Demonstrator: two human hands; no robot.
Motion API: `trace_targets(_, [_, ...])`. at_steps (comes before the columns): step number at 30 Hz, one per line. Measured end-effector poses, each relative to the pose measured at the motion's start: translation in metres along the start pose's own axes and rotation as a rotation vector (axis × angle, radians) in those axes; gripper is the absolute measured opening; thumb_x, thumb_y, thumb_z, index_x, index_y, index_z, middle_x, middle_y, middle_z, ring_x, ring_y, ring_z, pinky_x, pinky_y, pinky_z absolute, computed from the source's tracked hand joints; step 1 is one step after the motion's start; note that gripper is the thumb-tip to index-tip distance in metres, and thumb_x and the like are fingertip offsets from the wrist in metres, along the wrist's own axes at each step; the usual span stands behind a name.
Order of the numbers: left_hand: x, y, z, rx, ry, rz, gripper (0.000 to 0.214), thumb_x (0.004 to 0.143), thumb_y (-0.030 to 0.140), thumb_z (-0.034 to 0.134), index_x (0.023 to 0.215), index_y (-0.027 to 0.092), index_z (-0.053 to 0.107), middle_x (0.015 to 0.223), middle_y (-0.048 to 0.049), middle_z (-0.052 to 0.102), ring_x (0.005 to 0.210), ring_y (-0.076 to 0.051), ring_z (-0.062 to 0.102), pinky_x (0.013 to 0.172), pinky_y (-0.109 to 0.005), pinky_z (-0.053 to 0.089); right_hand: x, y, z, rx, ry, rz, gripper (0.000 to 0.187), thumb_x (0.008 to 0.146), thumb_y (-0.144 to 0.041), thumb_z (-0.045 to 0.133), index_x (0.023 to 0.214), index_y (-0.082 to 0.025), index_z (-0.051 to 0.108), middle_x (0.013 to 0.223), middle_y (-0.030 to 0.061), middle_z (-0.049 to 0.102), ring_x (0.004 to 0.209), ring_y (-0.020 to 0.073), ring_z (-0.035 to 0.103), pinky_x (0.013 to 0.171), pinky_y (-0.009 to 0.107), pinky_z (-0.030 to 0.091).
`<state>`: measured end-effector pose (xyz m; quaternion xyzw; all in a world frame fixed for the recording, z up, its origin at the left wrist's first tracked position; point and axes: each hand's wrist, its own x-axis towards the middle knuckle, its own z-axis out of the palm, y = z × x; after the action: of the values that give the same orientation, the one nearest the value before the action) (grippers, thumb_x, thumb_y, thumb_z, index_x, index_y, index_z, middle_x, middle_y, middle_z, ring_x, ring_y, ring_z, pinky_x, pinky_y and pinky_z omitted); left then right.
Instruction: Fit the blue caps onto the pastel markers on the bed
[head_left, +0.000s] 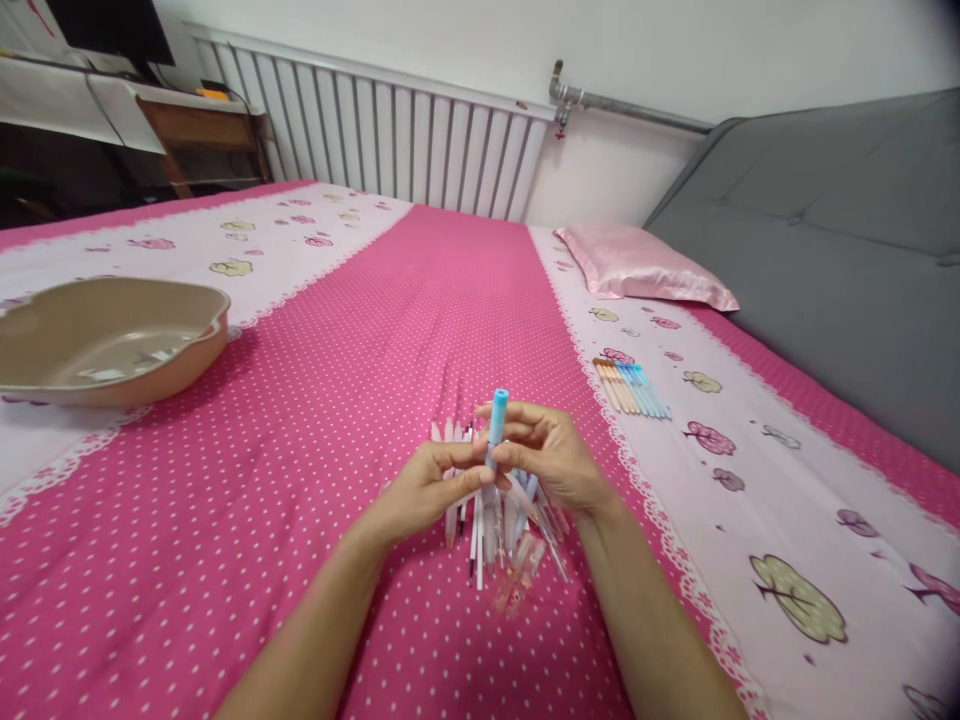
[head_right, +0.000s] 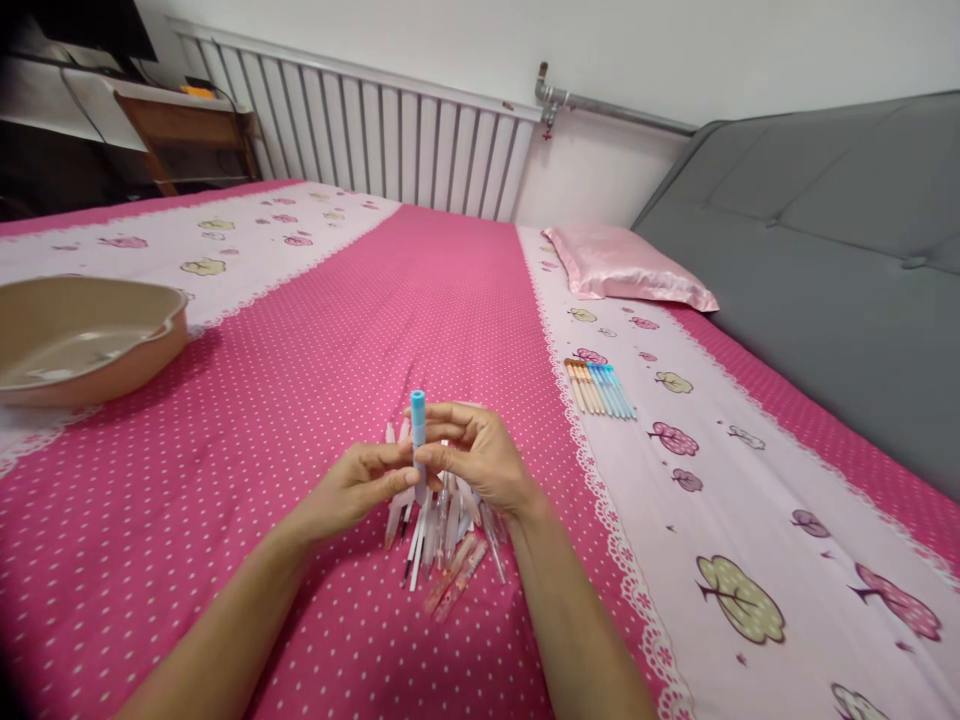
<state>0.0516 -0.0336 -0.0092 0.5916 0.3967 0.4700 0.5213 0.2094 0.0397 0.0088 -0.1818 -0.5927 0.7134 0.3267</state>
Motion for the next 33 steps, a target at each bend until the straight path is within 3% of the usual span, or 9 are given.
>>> trace_targets(5, [0.002,-0.002,-0.001,0.103,0.169,0.064,0.018,0.074,0.036,0.071,0.078,0.019,0.076,0.082,-0.0081,0.071,0.077,-0.020,0.062,0.073,-0.031,0.046,-0.003,-0.002,0.001,-0.092,-0.007,-0.087,0.037,0.066,-0.026,0.081,0.101,-0.022,0.068,0.074,0.0011,0.072,0.069,0.0162,0.068,0.067,0.032,0.056])
trace_targets(10, [0.003,-0.003,0.001,0.108,0.294,0.106,0.015,0.067,0.034,0.076,0.074,0.021,0.076,0.077,-0.0075,0.070,0.074,-0.020,0.062,0.073,-0.033,0.047,-0.004,0.001,0.002,-0.129,0.003,-0.098,0.035,0.068,-0.029,0.079,0.101,-0.022,0.067,0.077,0.0015,0.073,0.068,0.0173,0.068,0.069,0.036,0.057])
trace_targets(13, [0.002,-0.002,0.002,0.153,0.382,0.085,0.014,0.066,0.034,0.077,0.070,0.021,0.075,0.073,-0.0057,0.069,0.072,-0.019,0.062,0.071,-0.032,0.047,-0.002,0.003,0.005,-0.149,0.001,-0.115,0.040,0.071,-0.031,0.077,0.108,-0.023,0.064,0.081,0.0024,0.073,0.083,0.0205,0.068,0.075,0.039,0.056])
trace_targets(16, [0.002,0.001,-0.002,0.159,0.464,0.036,0.016,0.067,0.034,0.076,0.073,0.019,0.075,0.074,-0.0061,0.070,0.072,-0.019,0.063,0.072,-0.032,0.048,0.001,0.004,0.008,-0.195,-0.010,-0.181,0.054,0.074,-0.027,0.074,0.124,-0.028,0.054,0.099,0.0036,0.071,0.104,0.0200,0.063,0.090,0.041,0.049])
trace_targets(19, [0.002,0.001,-0.012,0.041,0.643,0.057,0.022,0.067,0.036,0.076,0.080,0.018,0.074,0.079,-0.0061,0.072,0.073,-0.018,0.064,0.073,-0.030,0.049,0.004,0.007,0.008,-0.313,0.006,-0.212,0.055,0.080,-0.027,0.069,0.131,-0.030,0.047,0.122,0.0060,0.063,0.113,0.0187,0.057,0.095,0.040,0.045])
trace_targets(23, [0.003,-0.003,-0.021,-0.087,0.896,0.121,0.030,0.066,0.038,0.077,0.086,0.016,0.071,0.079,-0.0049,0.071,0.076,-0.017,0.065,0.072,-0.027,0.049,0.006,0.014,0.012,-0.622,-0.025,-0.233,0.034,0.088,-0.023,0.056,0.122,-0.026,0.056,0.118,0.0062,0.064,0.109,0.0185,0.059,0.093,0.039,0.044])
trace_targets(27, [0.005,-0.004,-0.022,-0.070,0.970,0.129,0.031,0.064,0.037,0.079,0.084,0.015,0.071,0.079,-0.0044,0.071,0.075,-0.015,0.064,0.071,-0.026,0.049,0.006,0.027,0.025,-0.947,-0.187,-0.259,0.028,0.088,-0.015,0.052,0.114,-0.019,0.061,0.112,0.0085,0.066,0.107,0.0202,0.057,0.095,0.039,0.042])
trace_targets(33, [0.005,-0.004,-0.020,-0.053,0.986,0.135,0.031,0.065,0.037,0.077,0.085,0.015,0.071,0.080,-0.0041,0.070,0.075,-0.015,0.063,0.072,-0.026,0.049,0.005,0.040,0.037,-1.111,-0.277,-0.266,0.025,0.086,-0.012,0.055,0.110,-0.015,0.061,0.109,0.0093,0.065,0.108,0.0193,0.055,0.097,0.035,0.041])
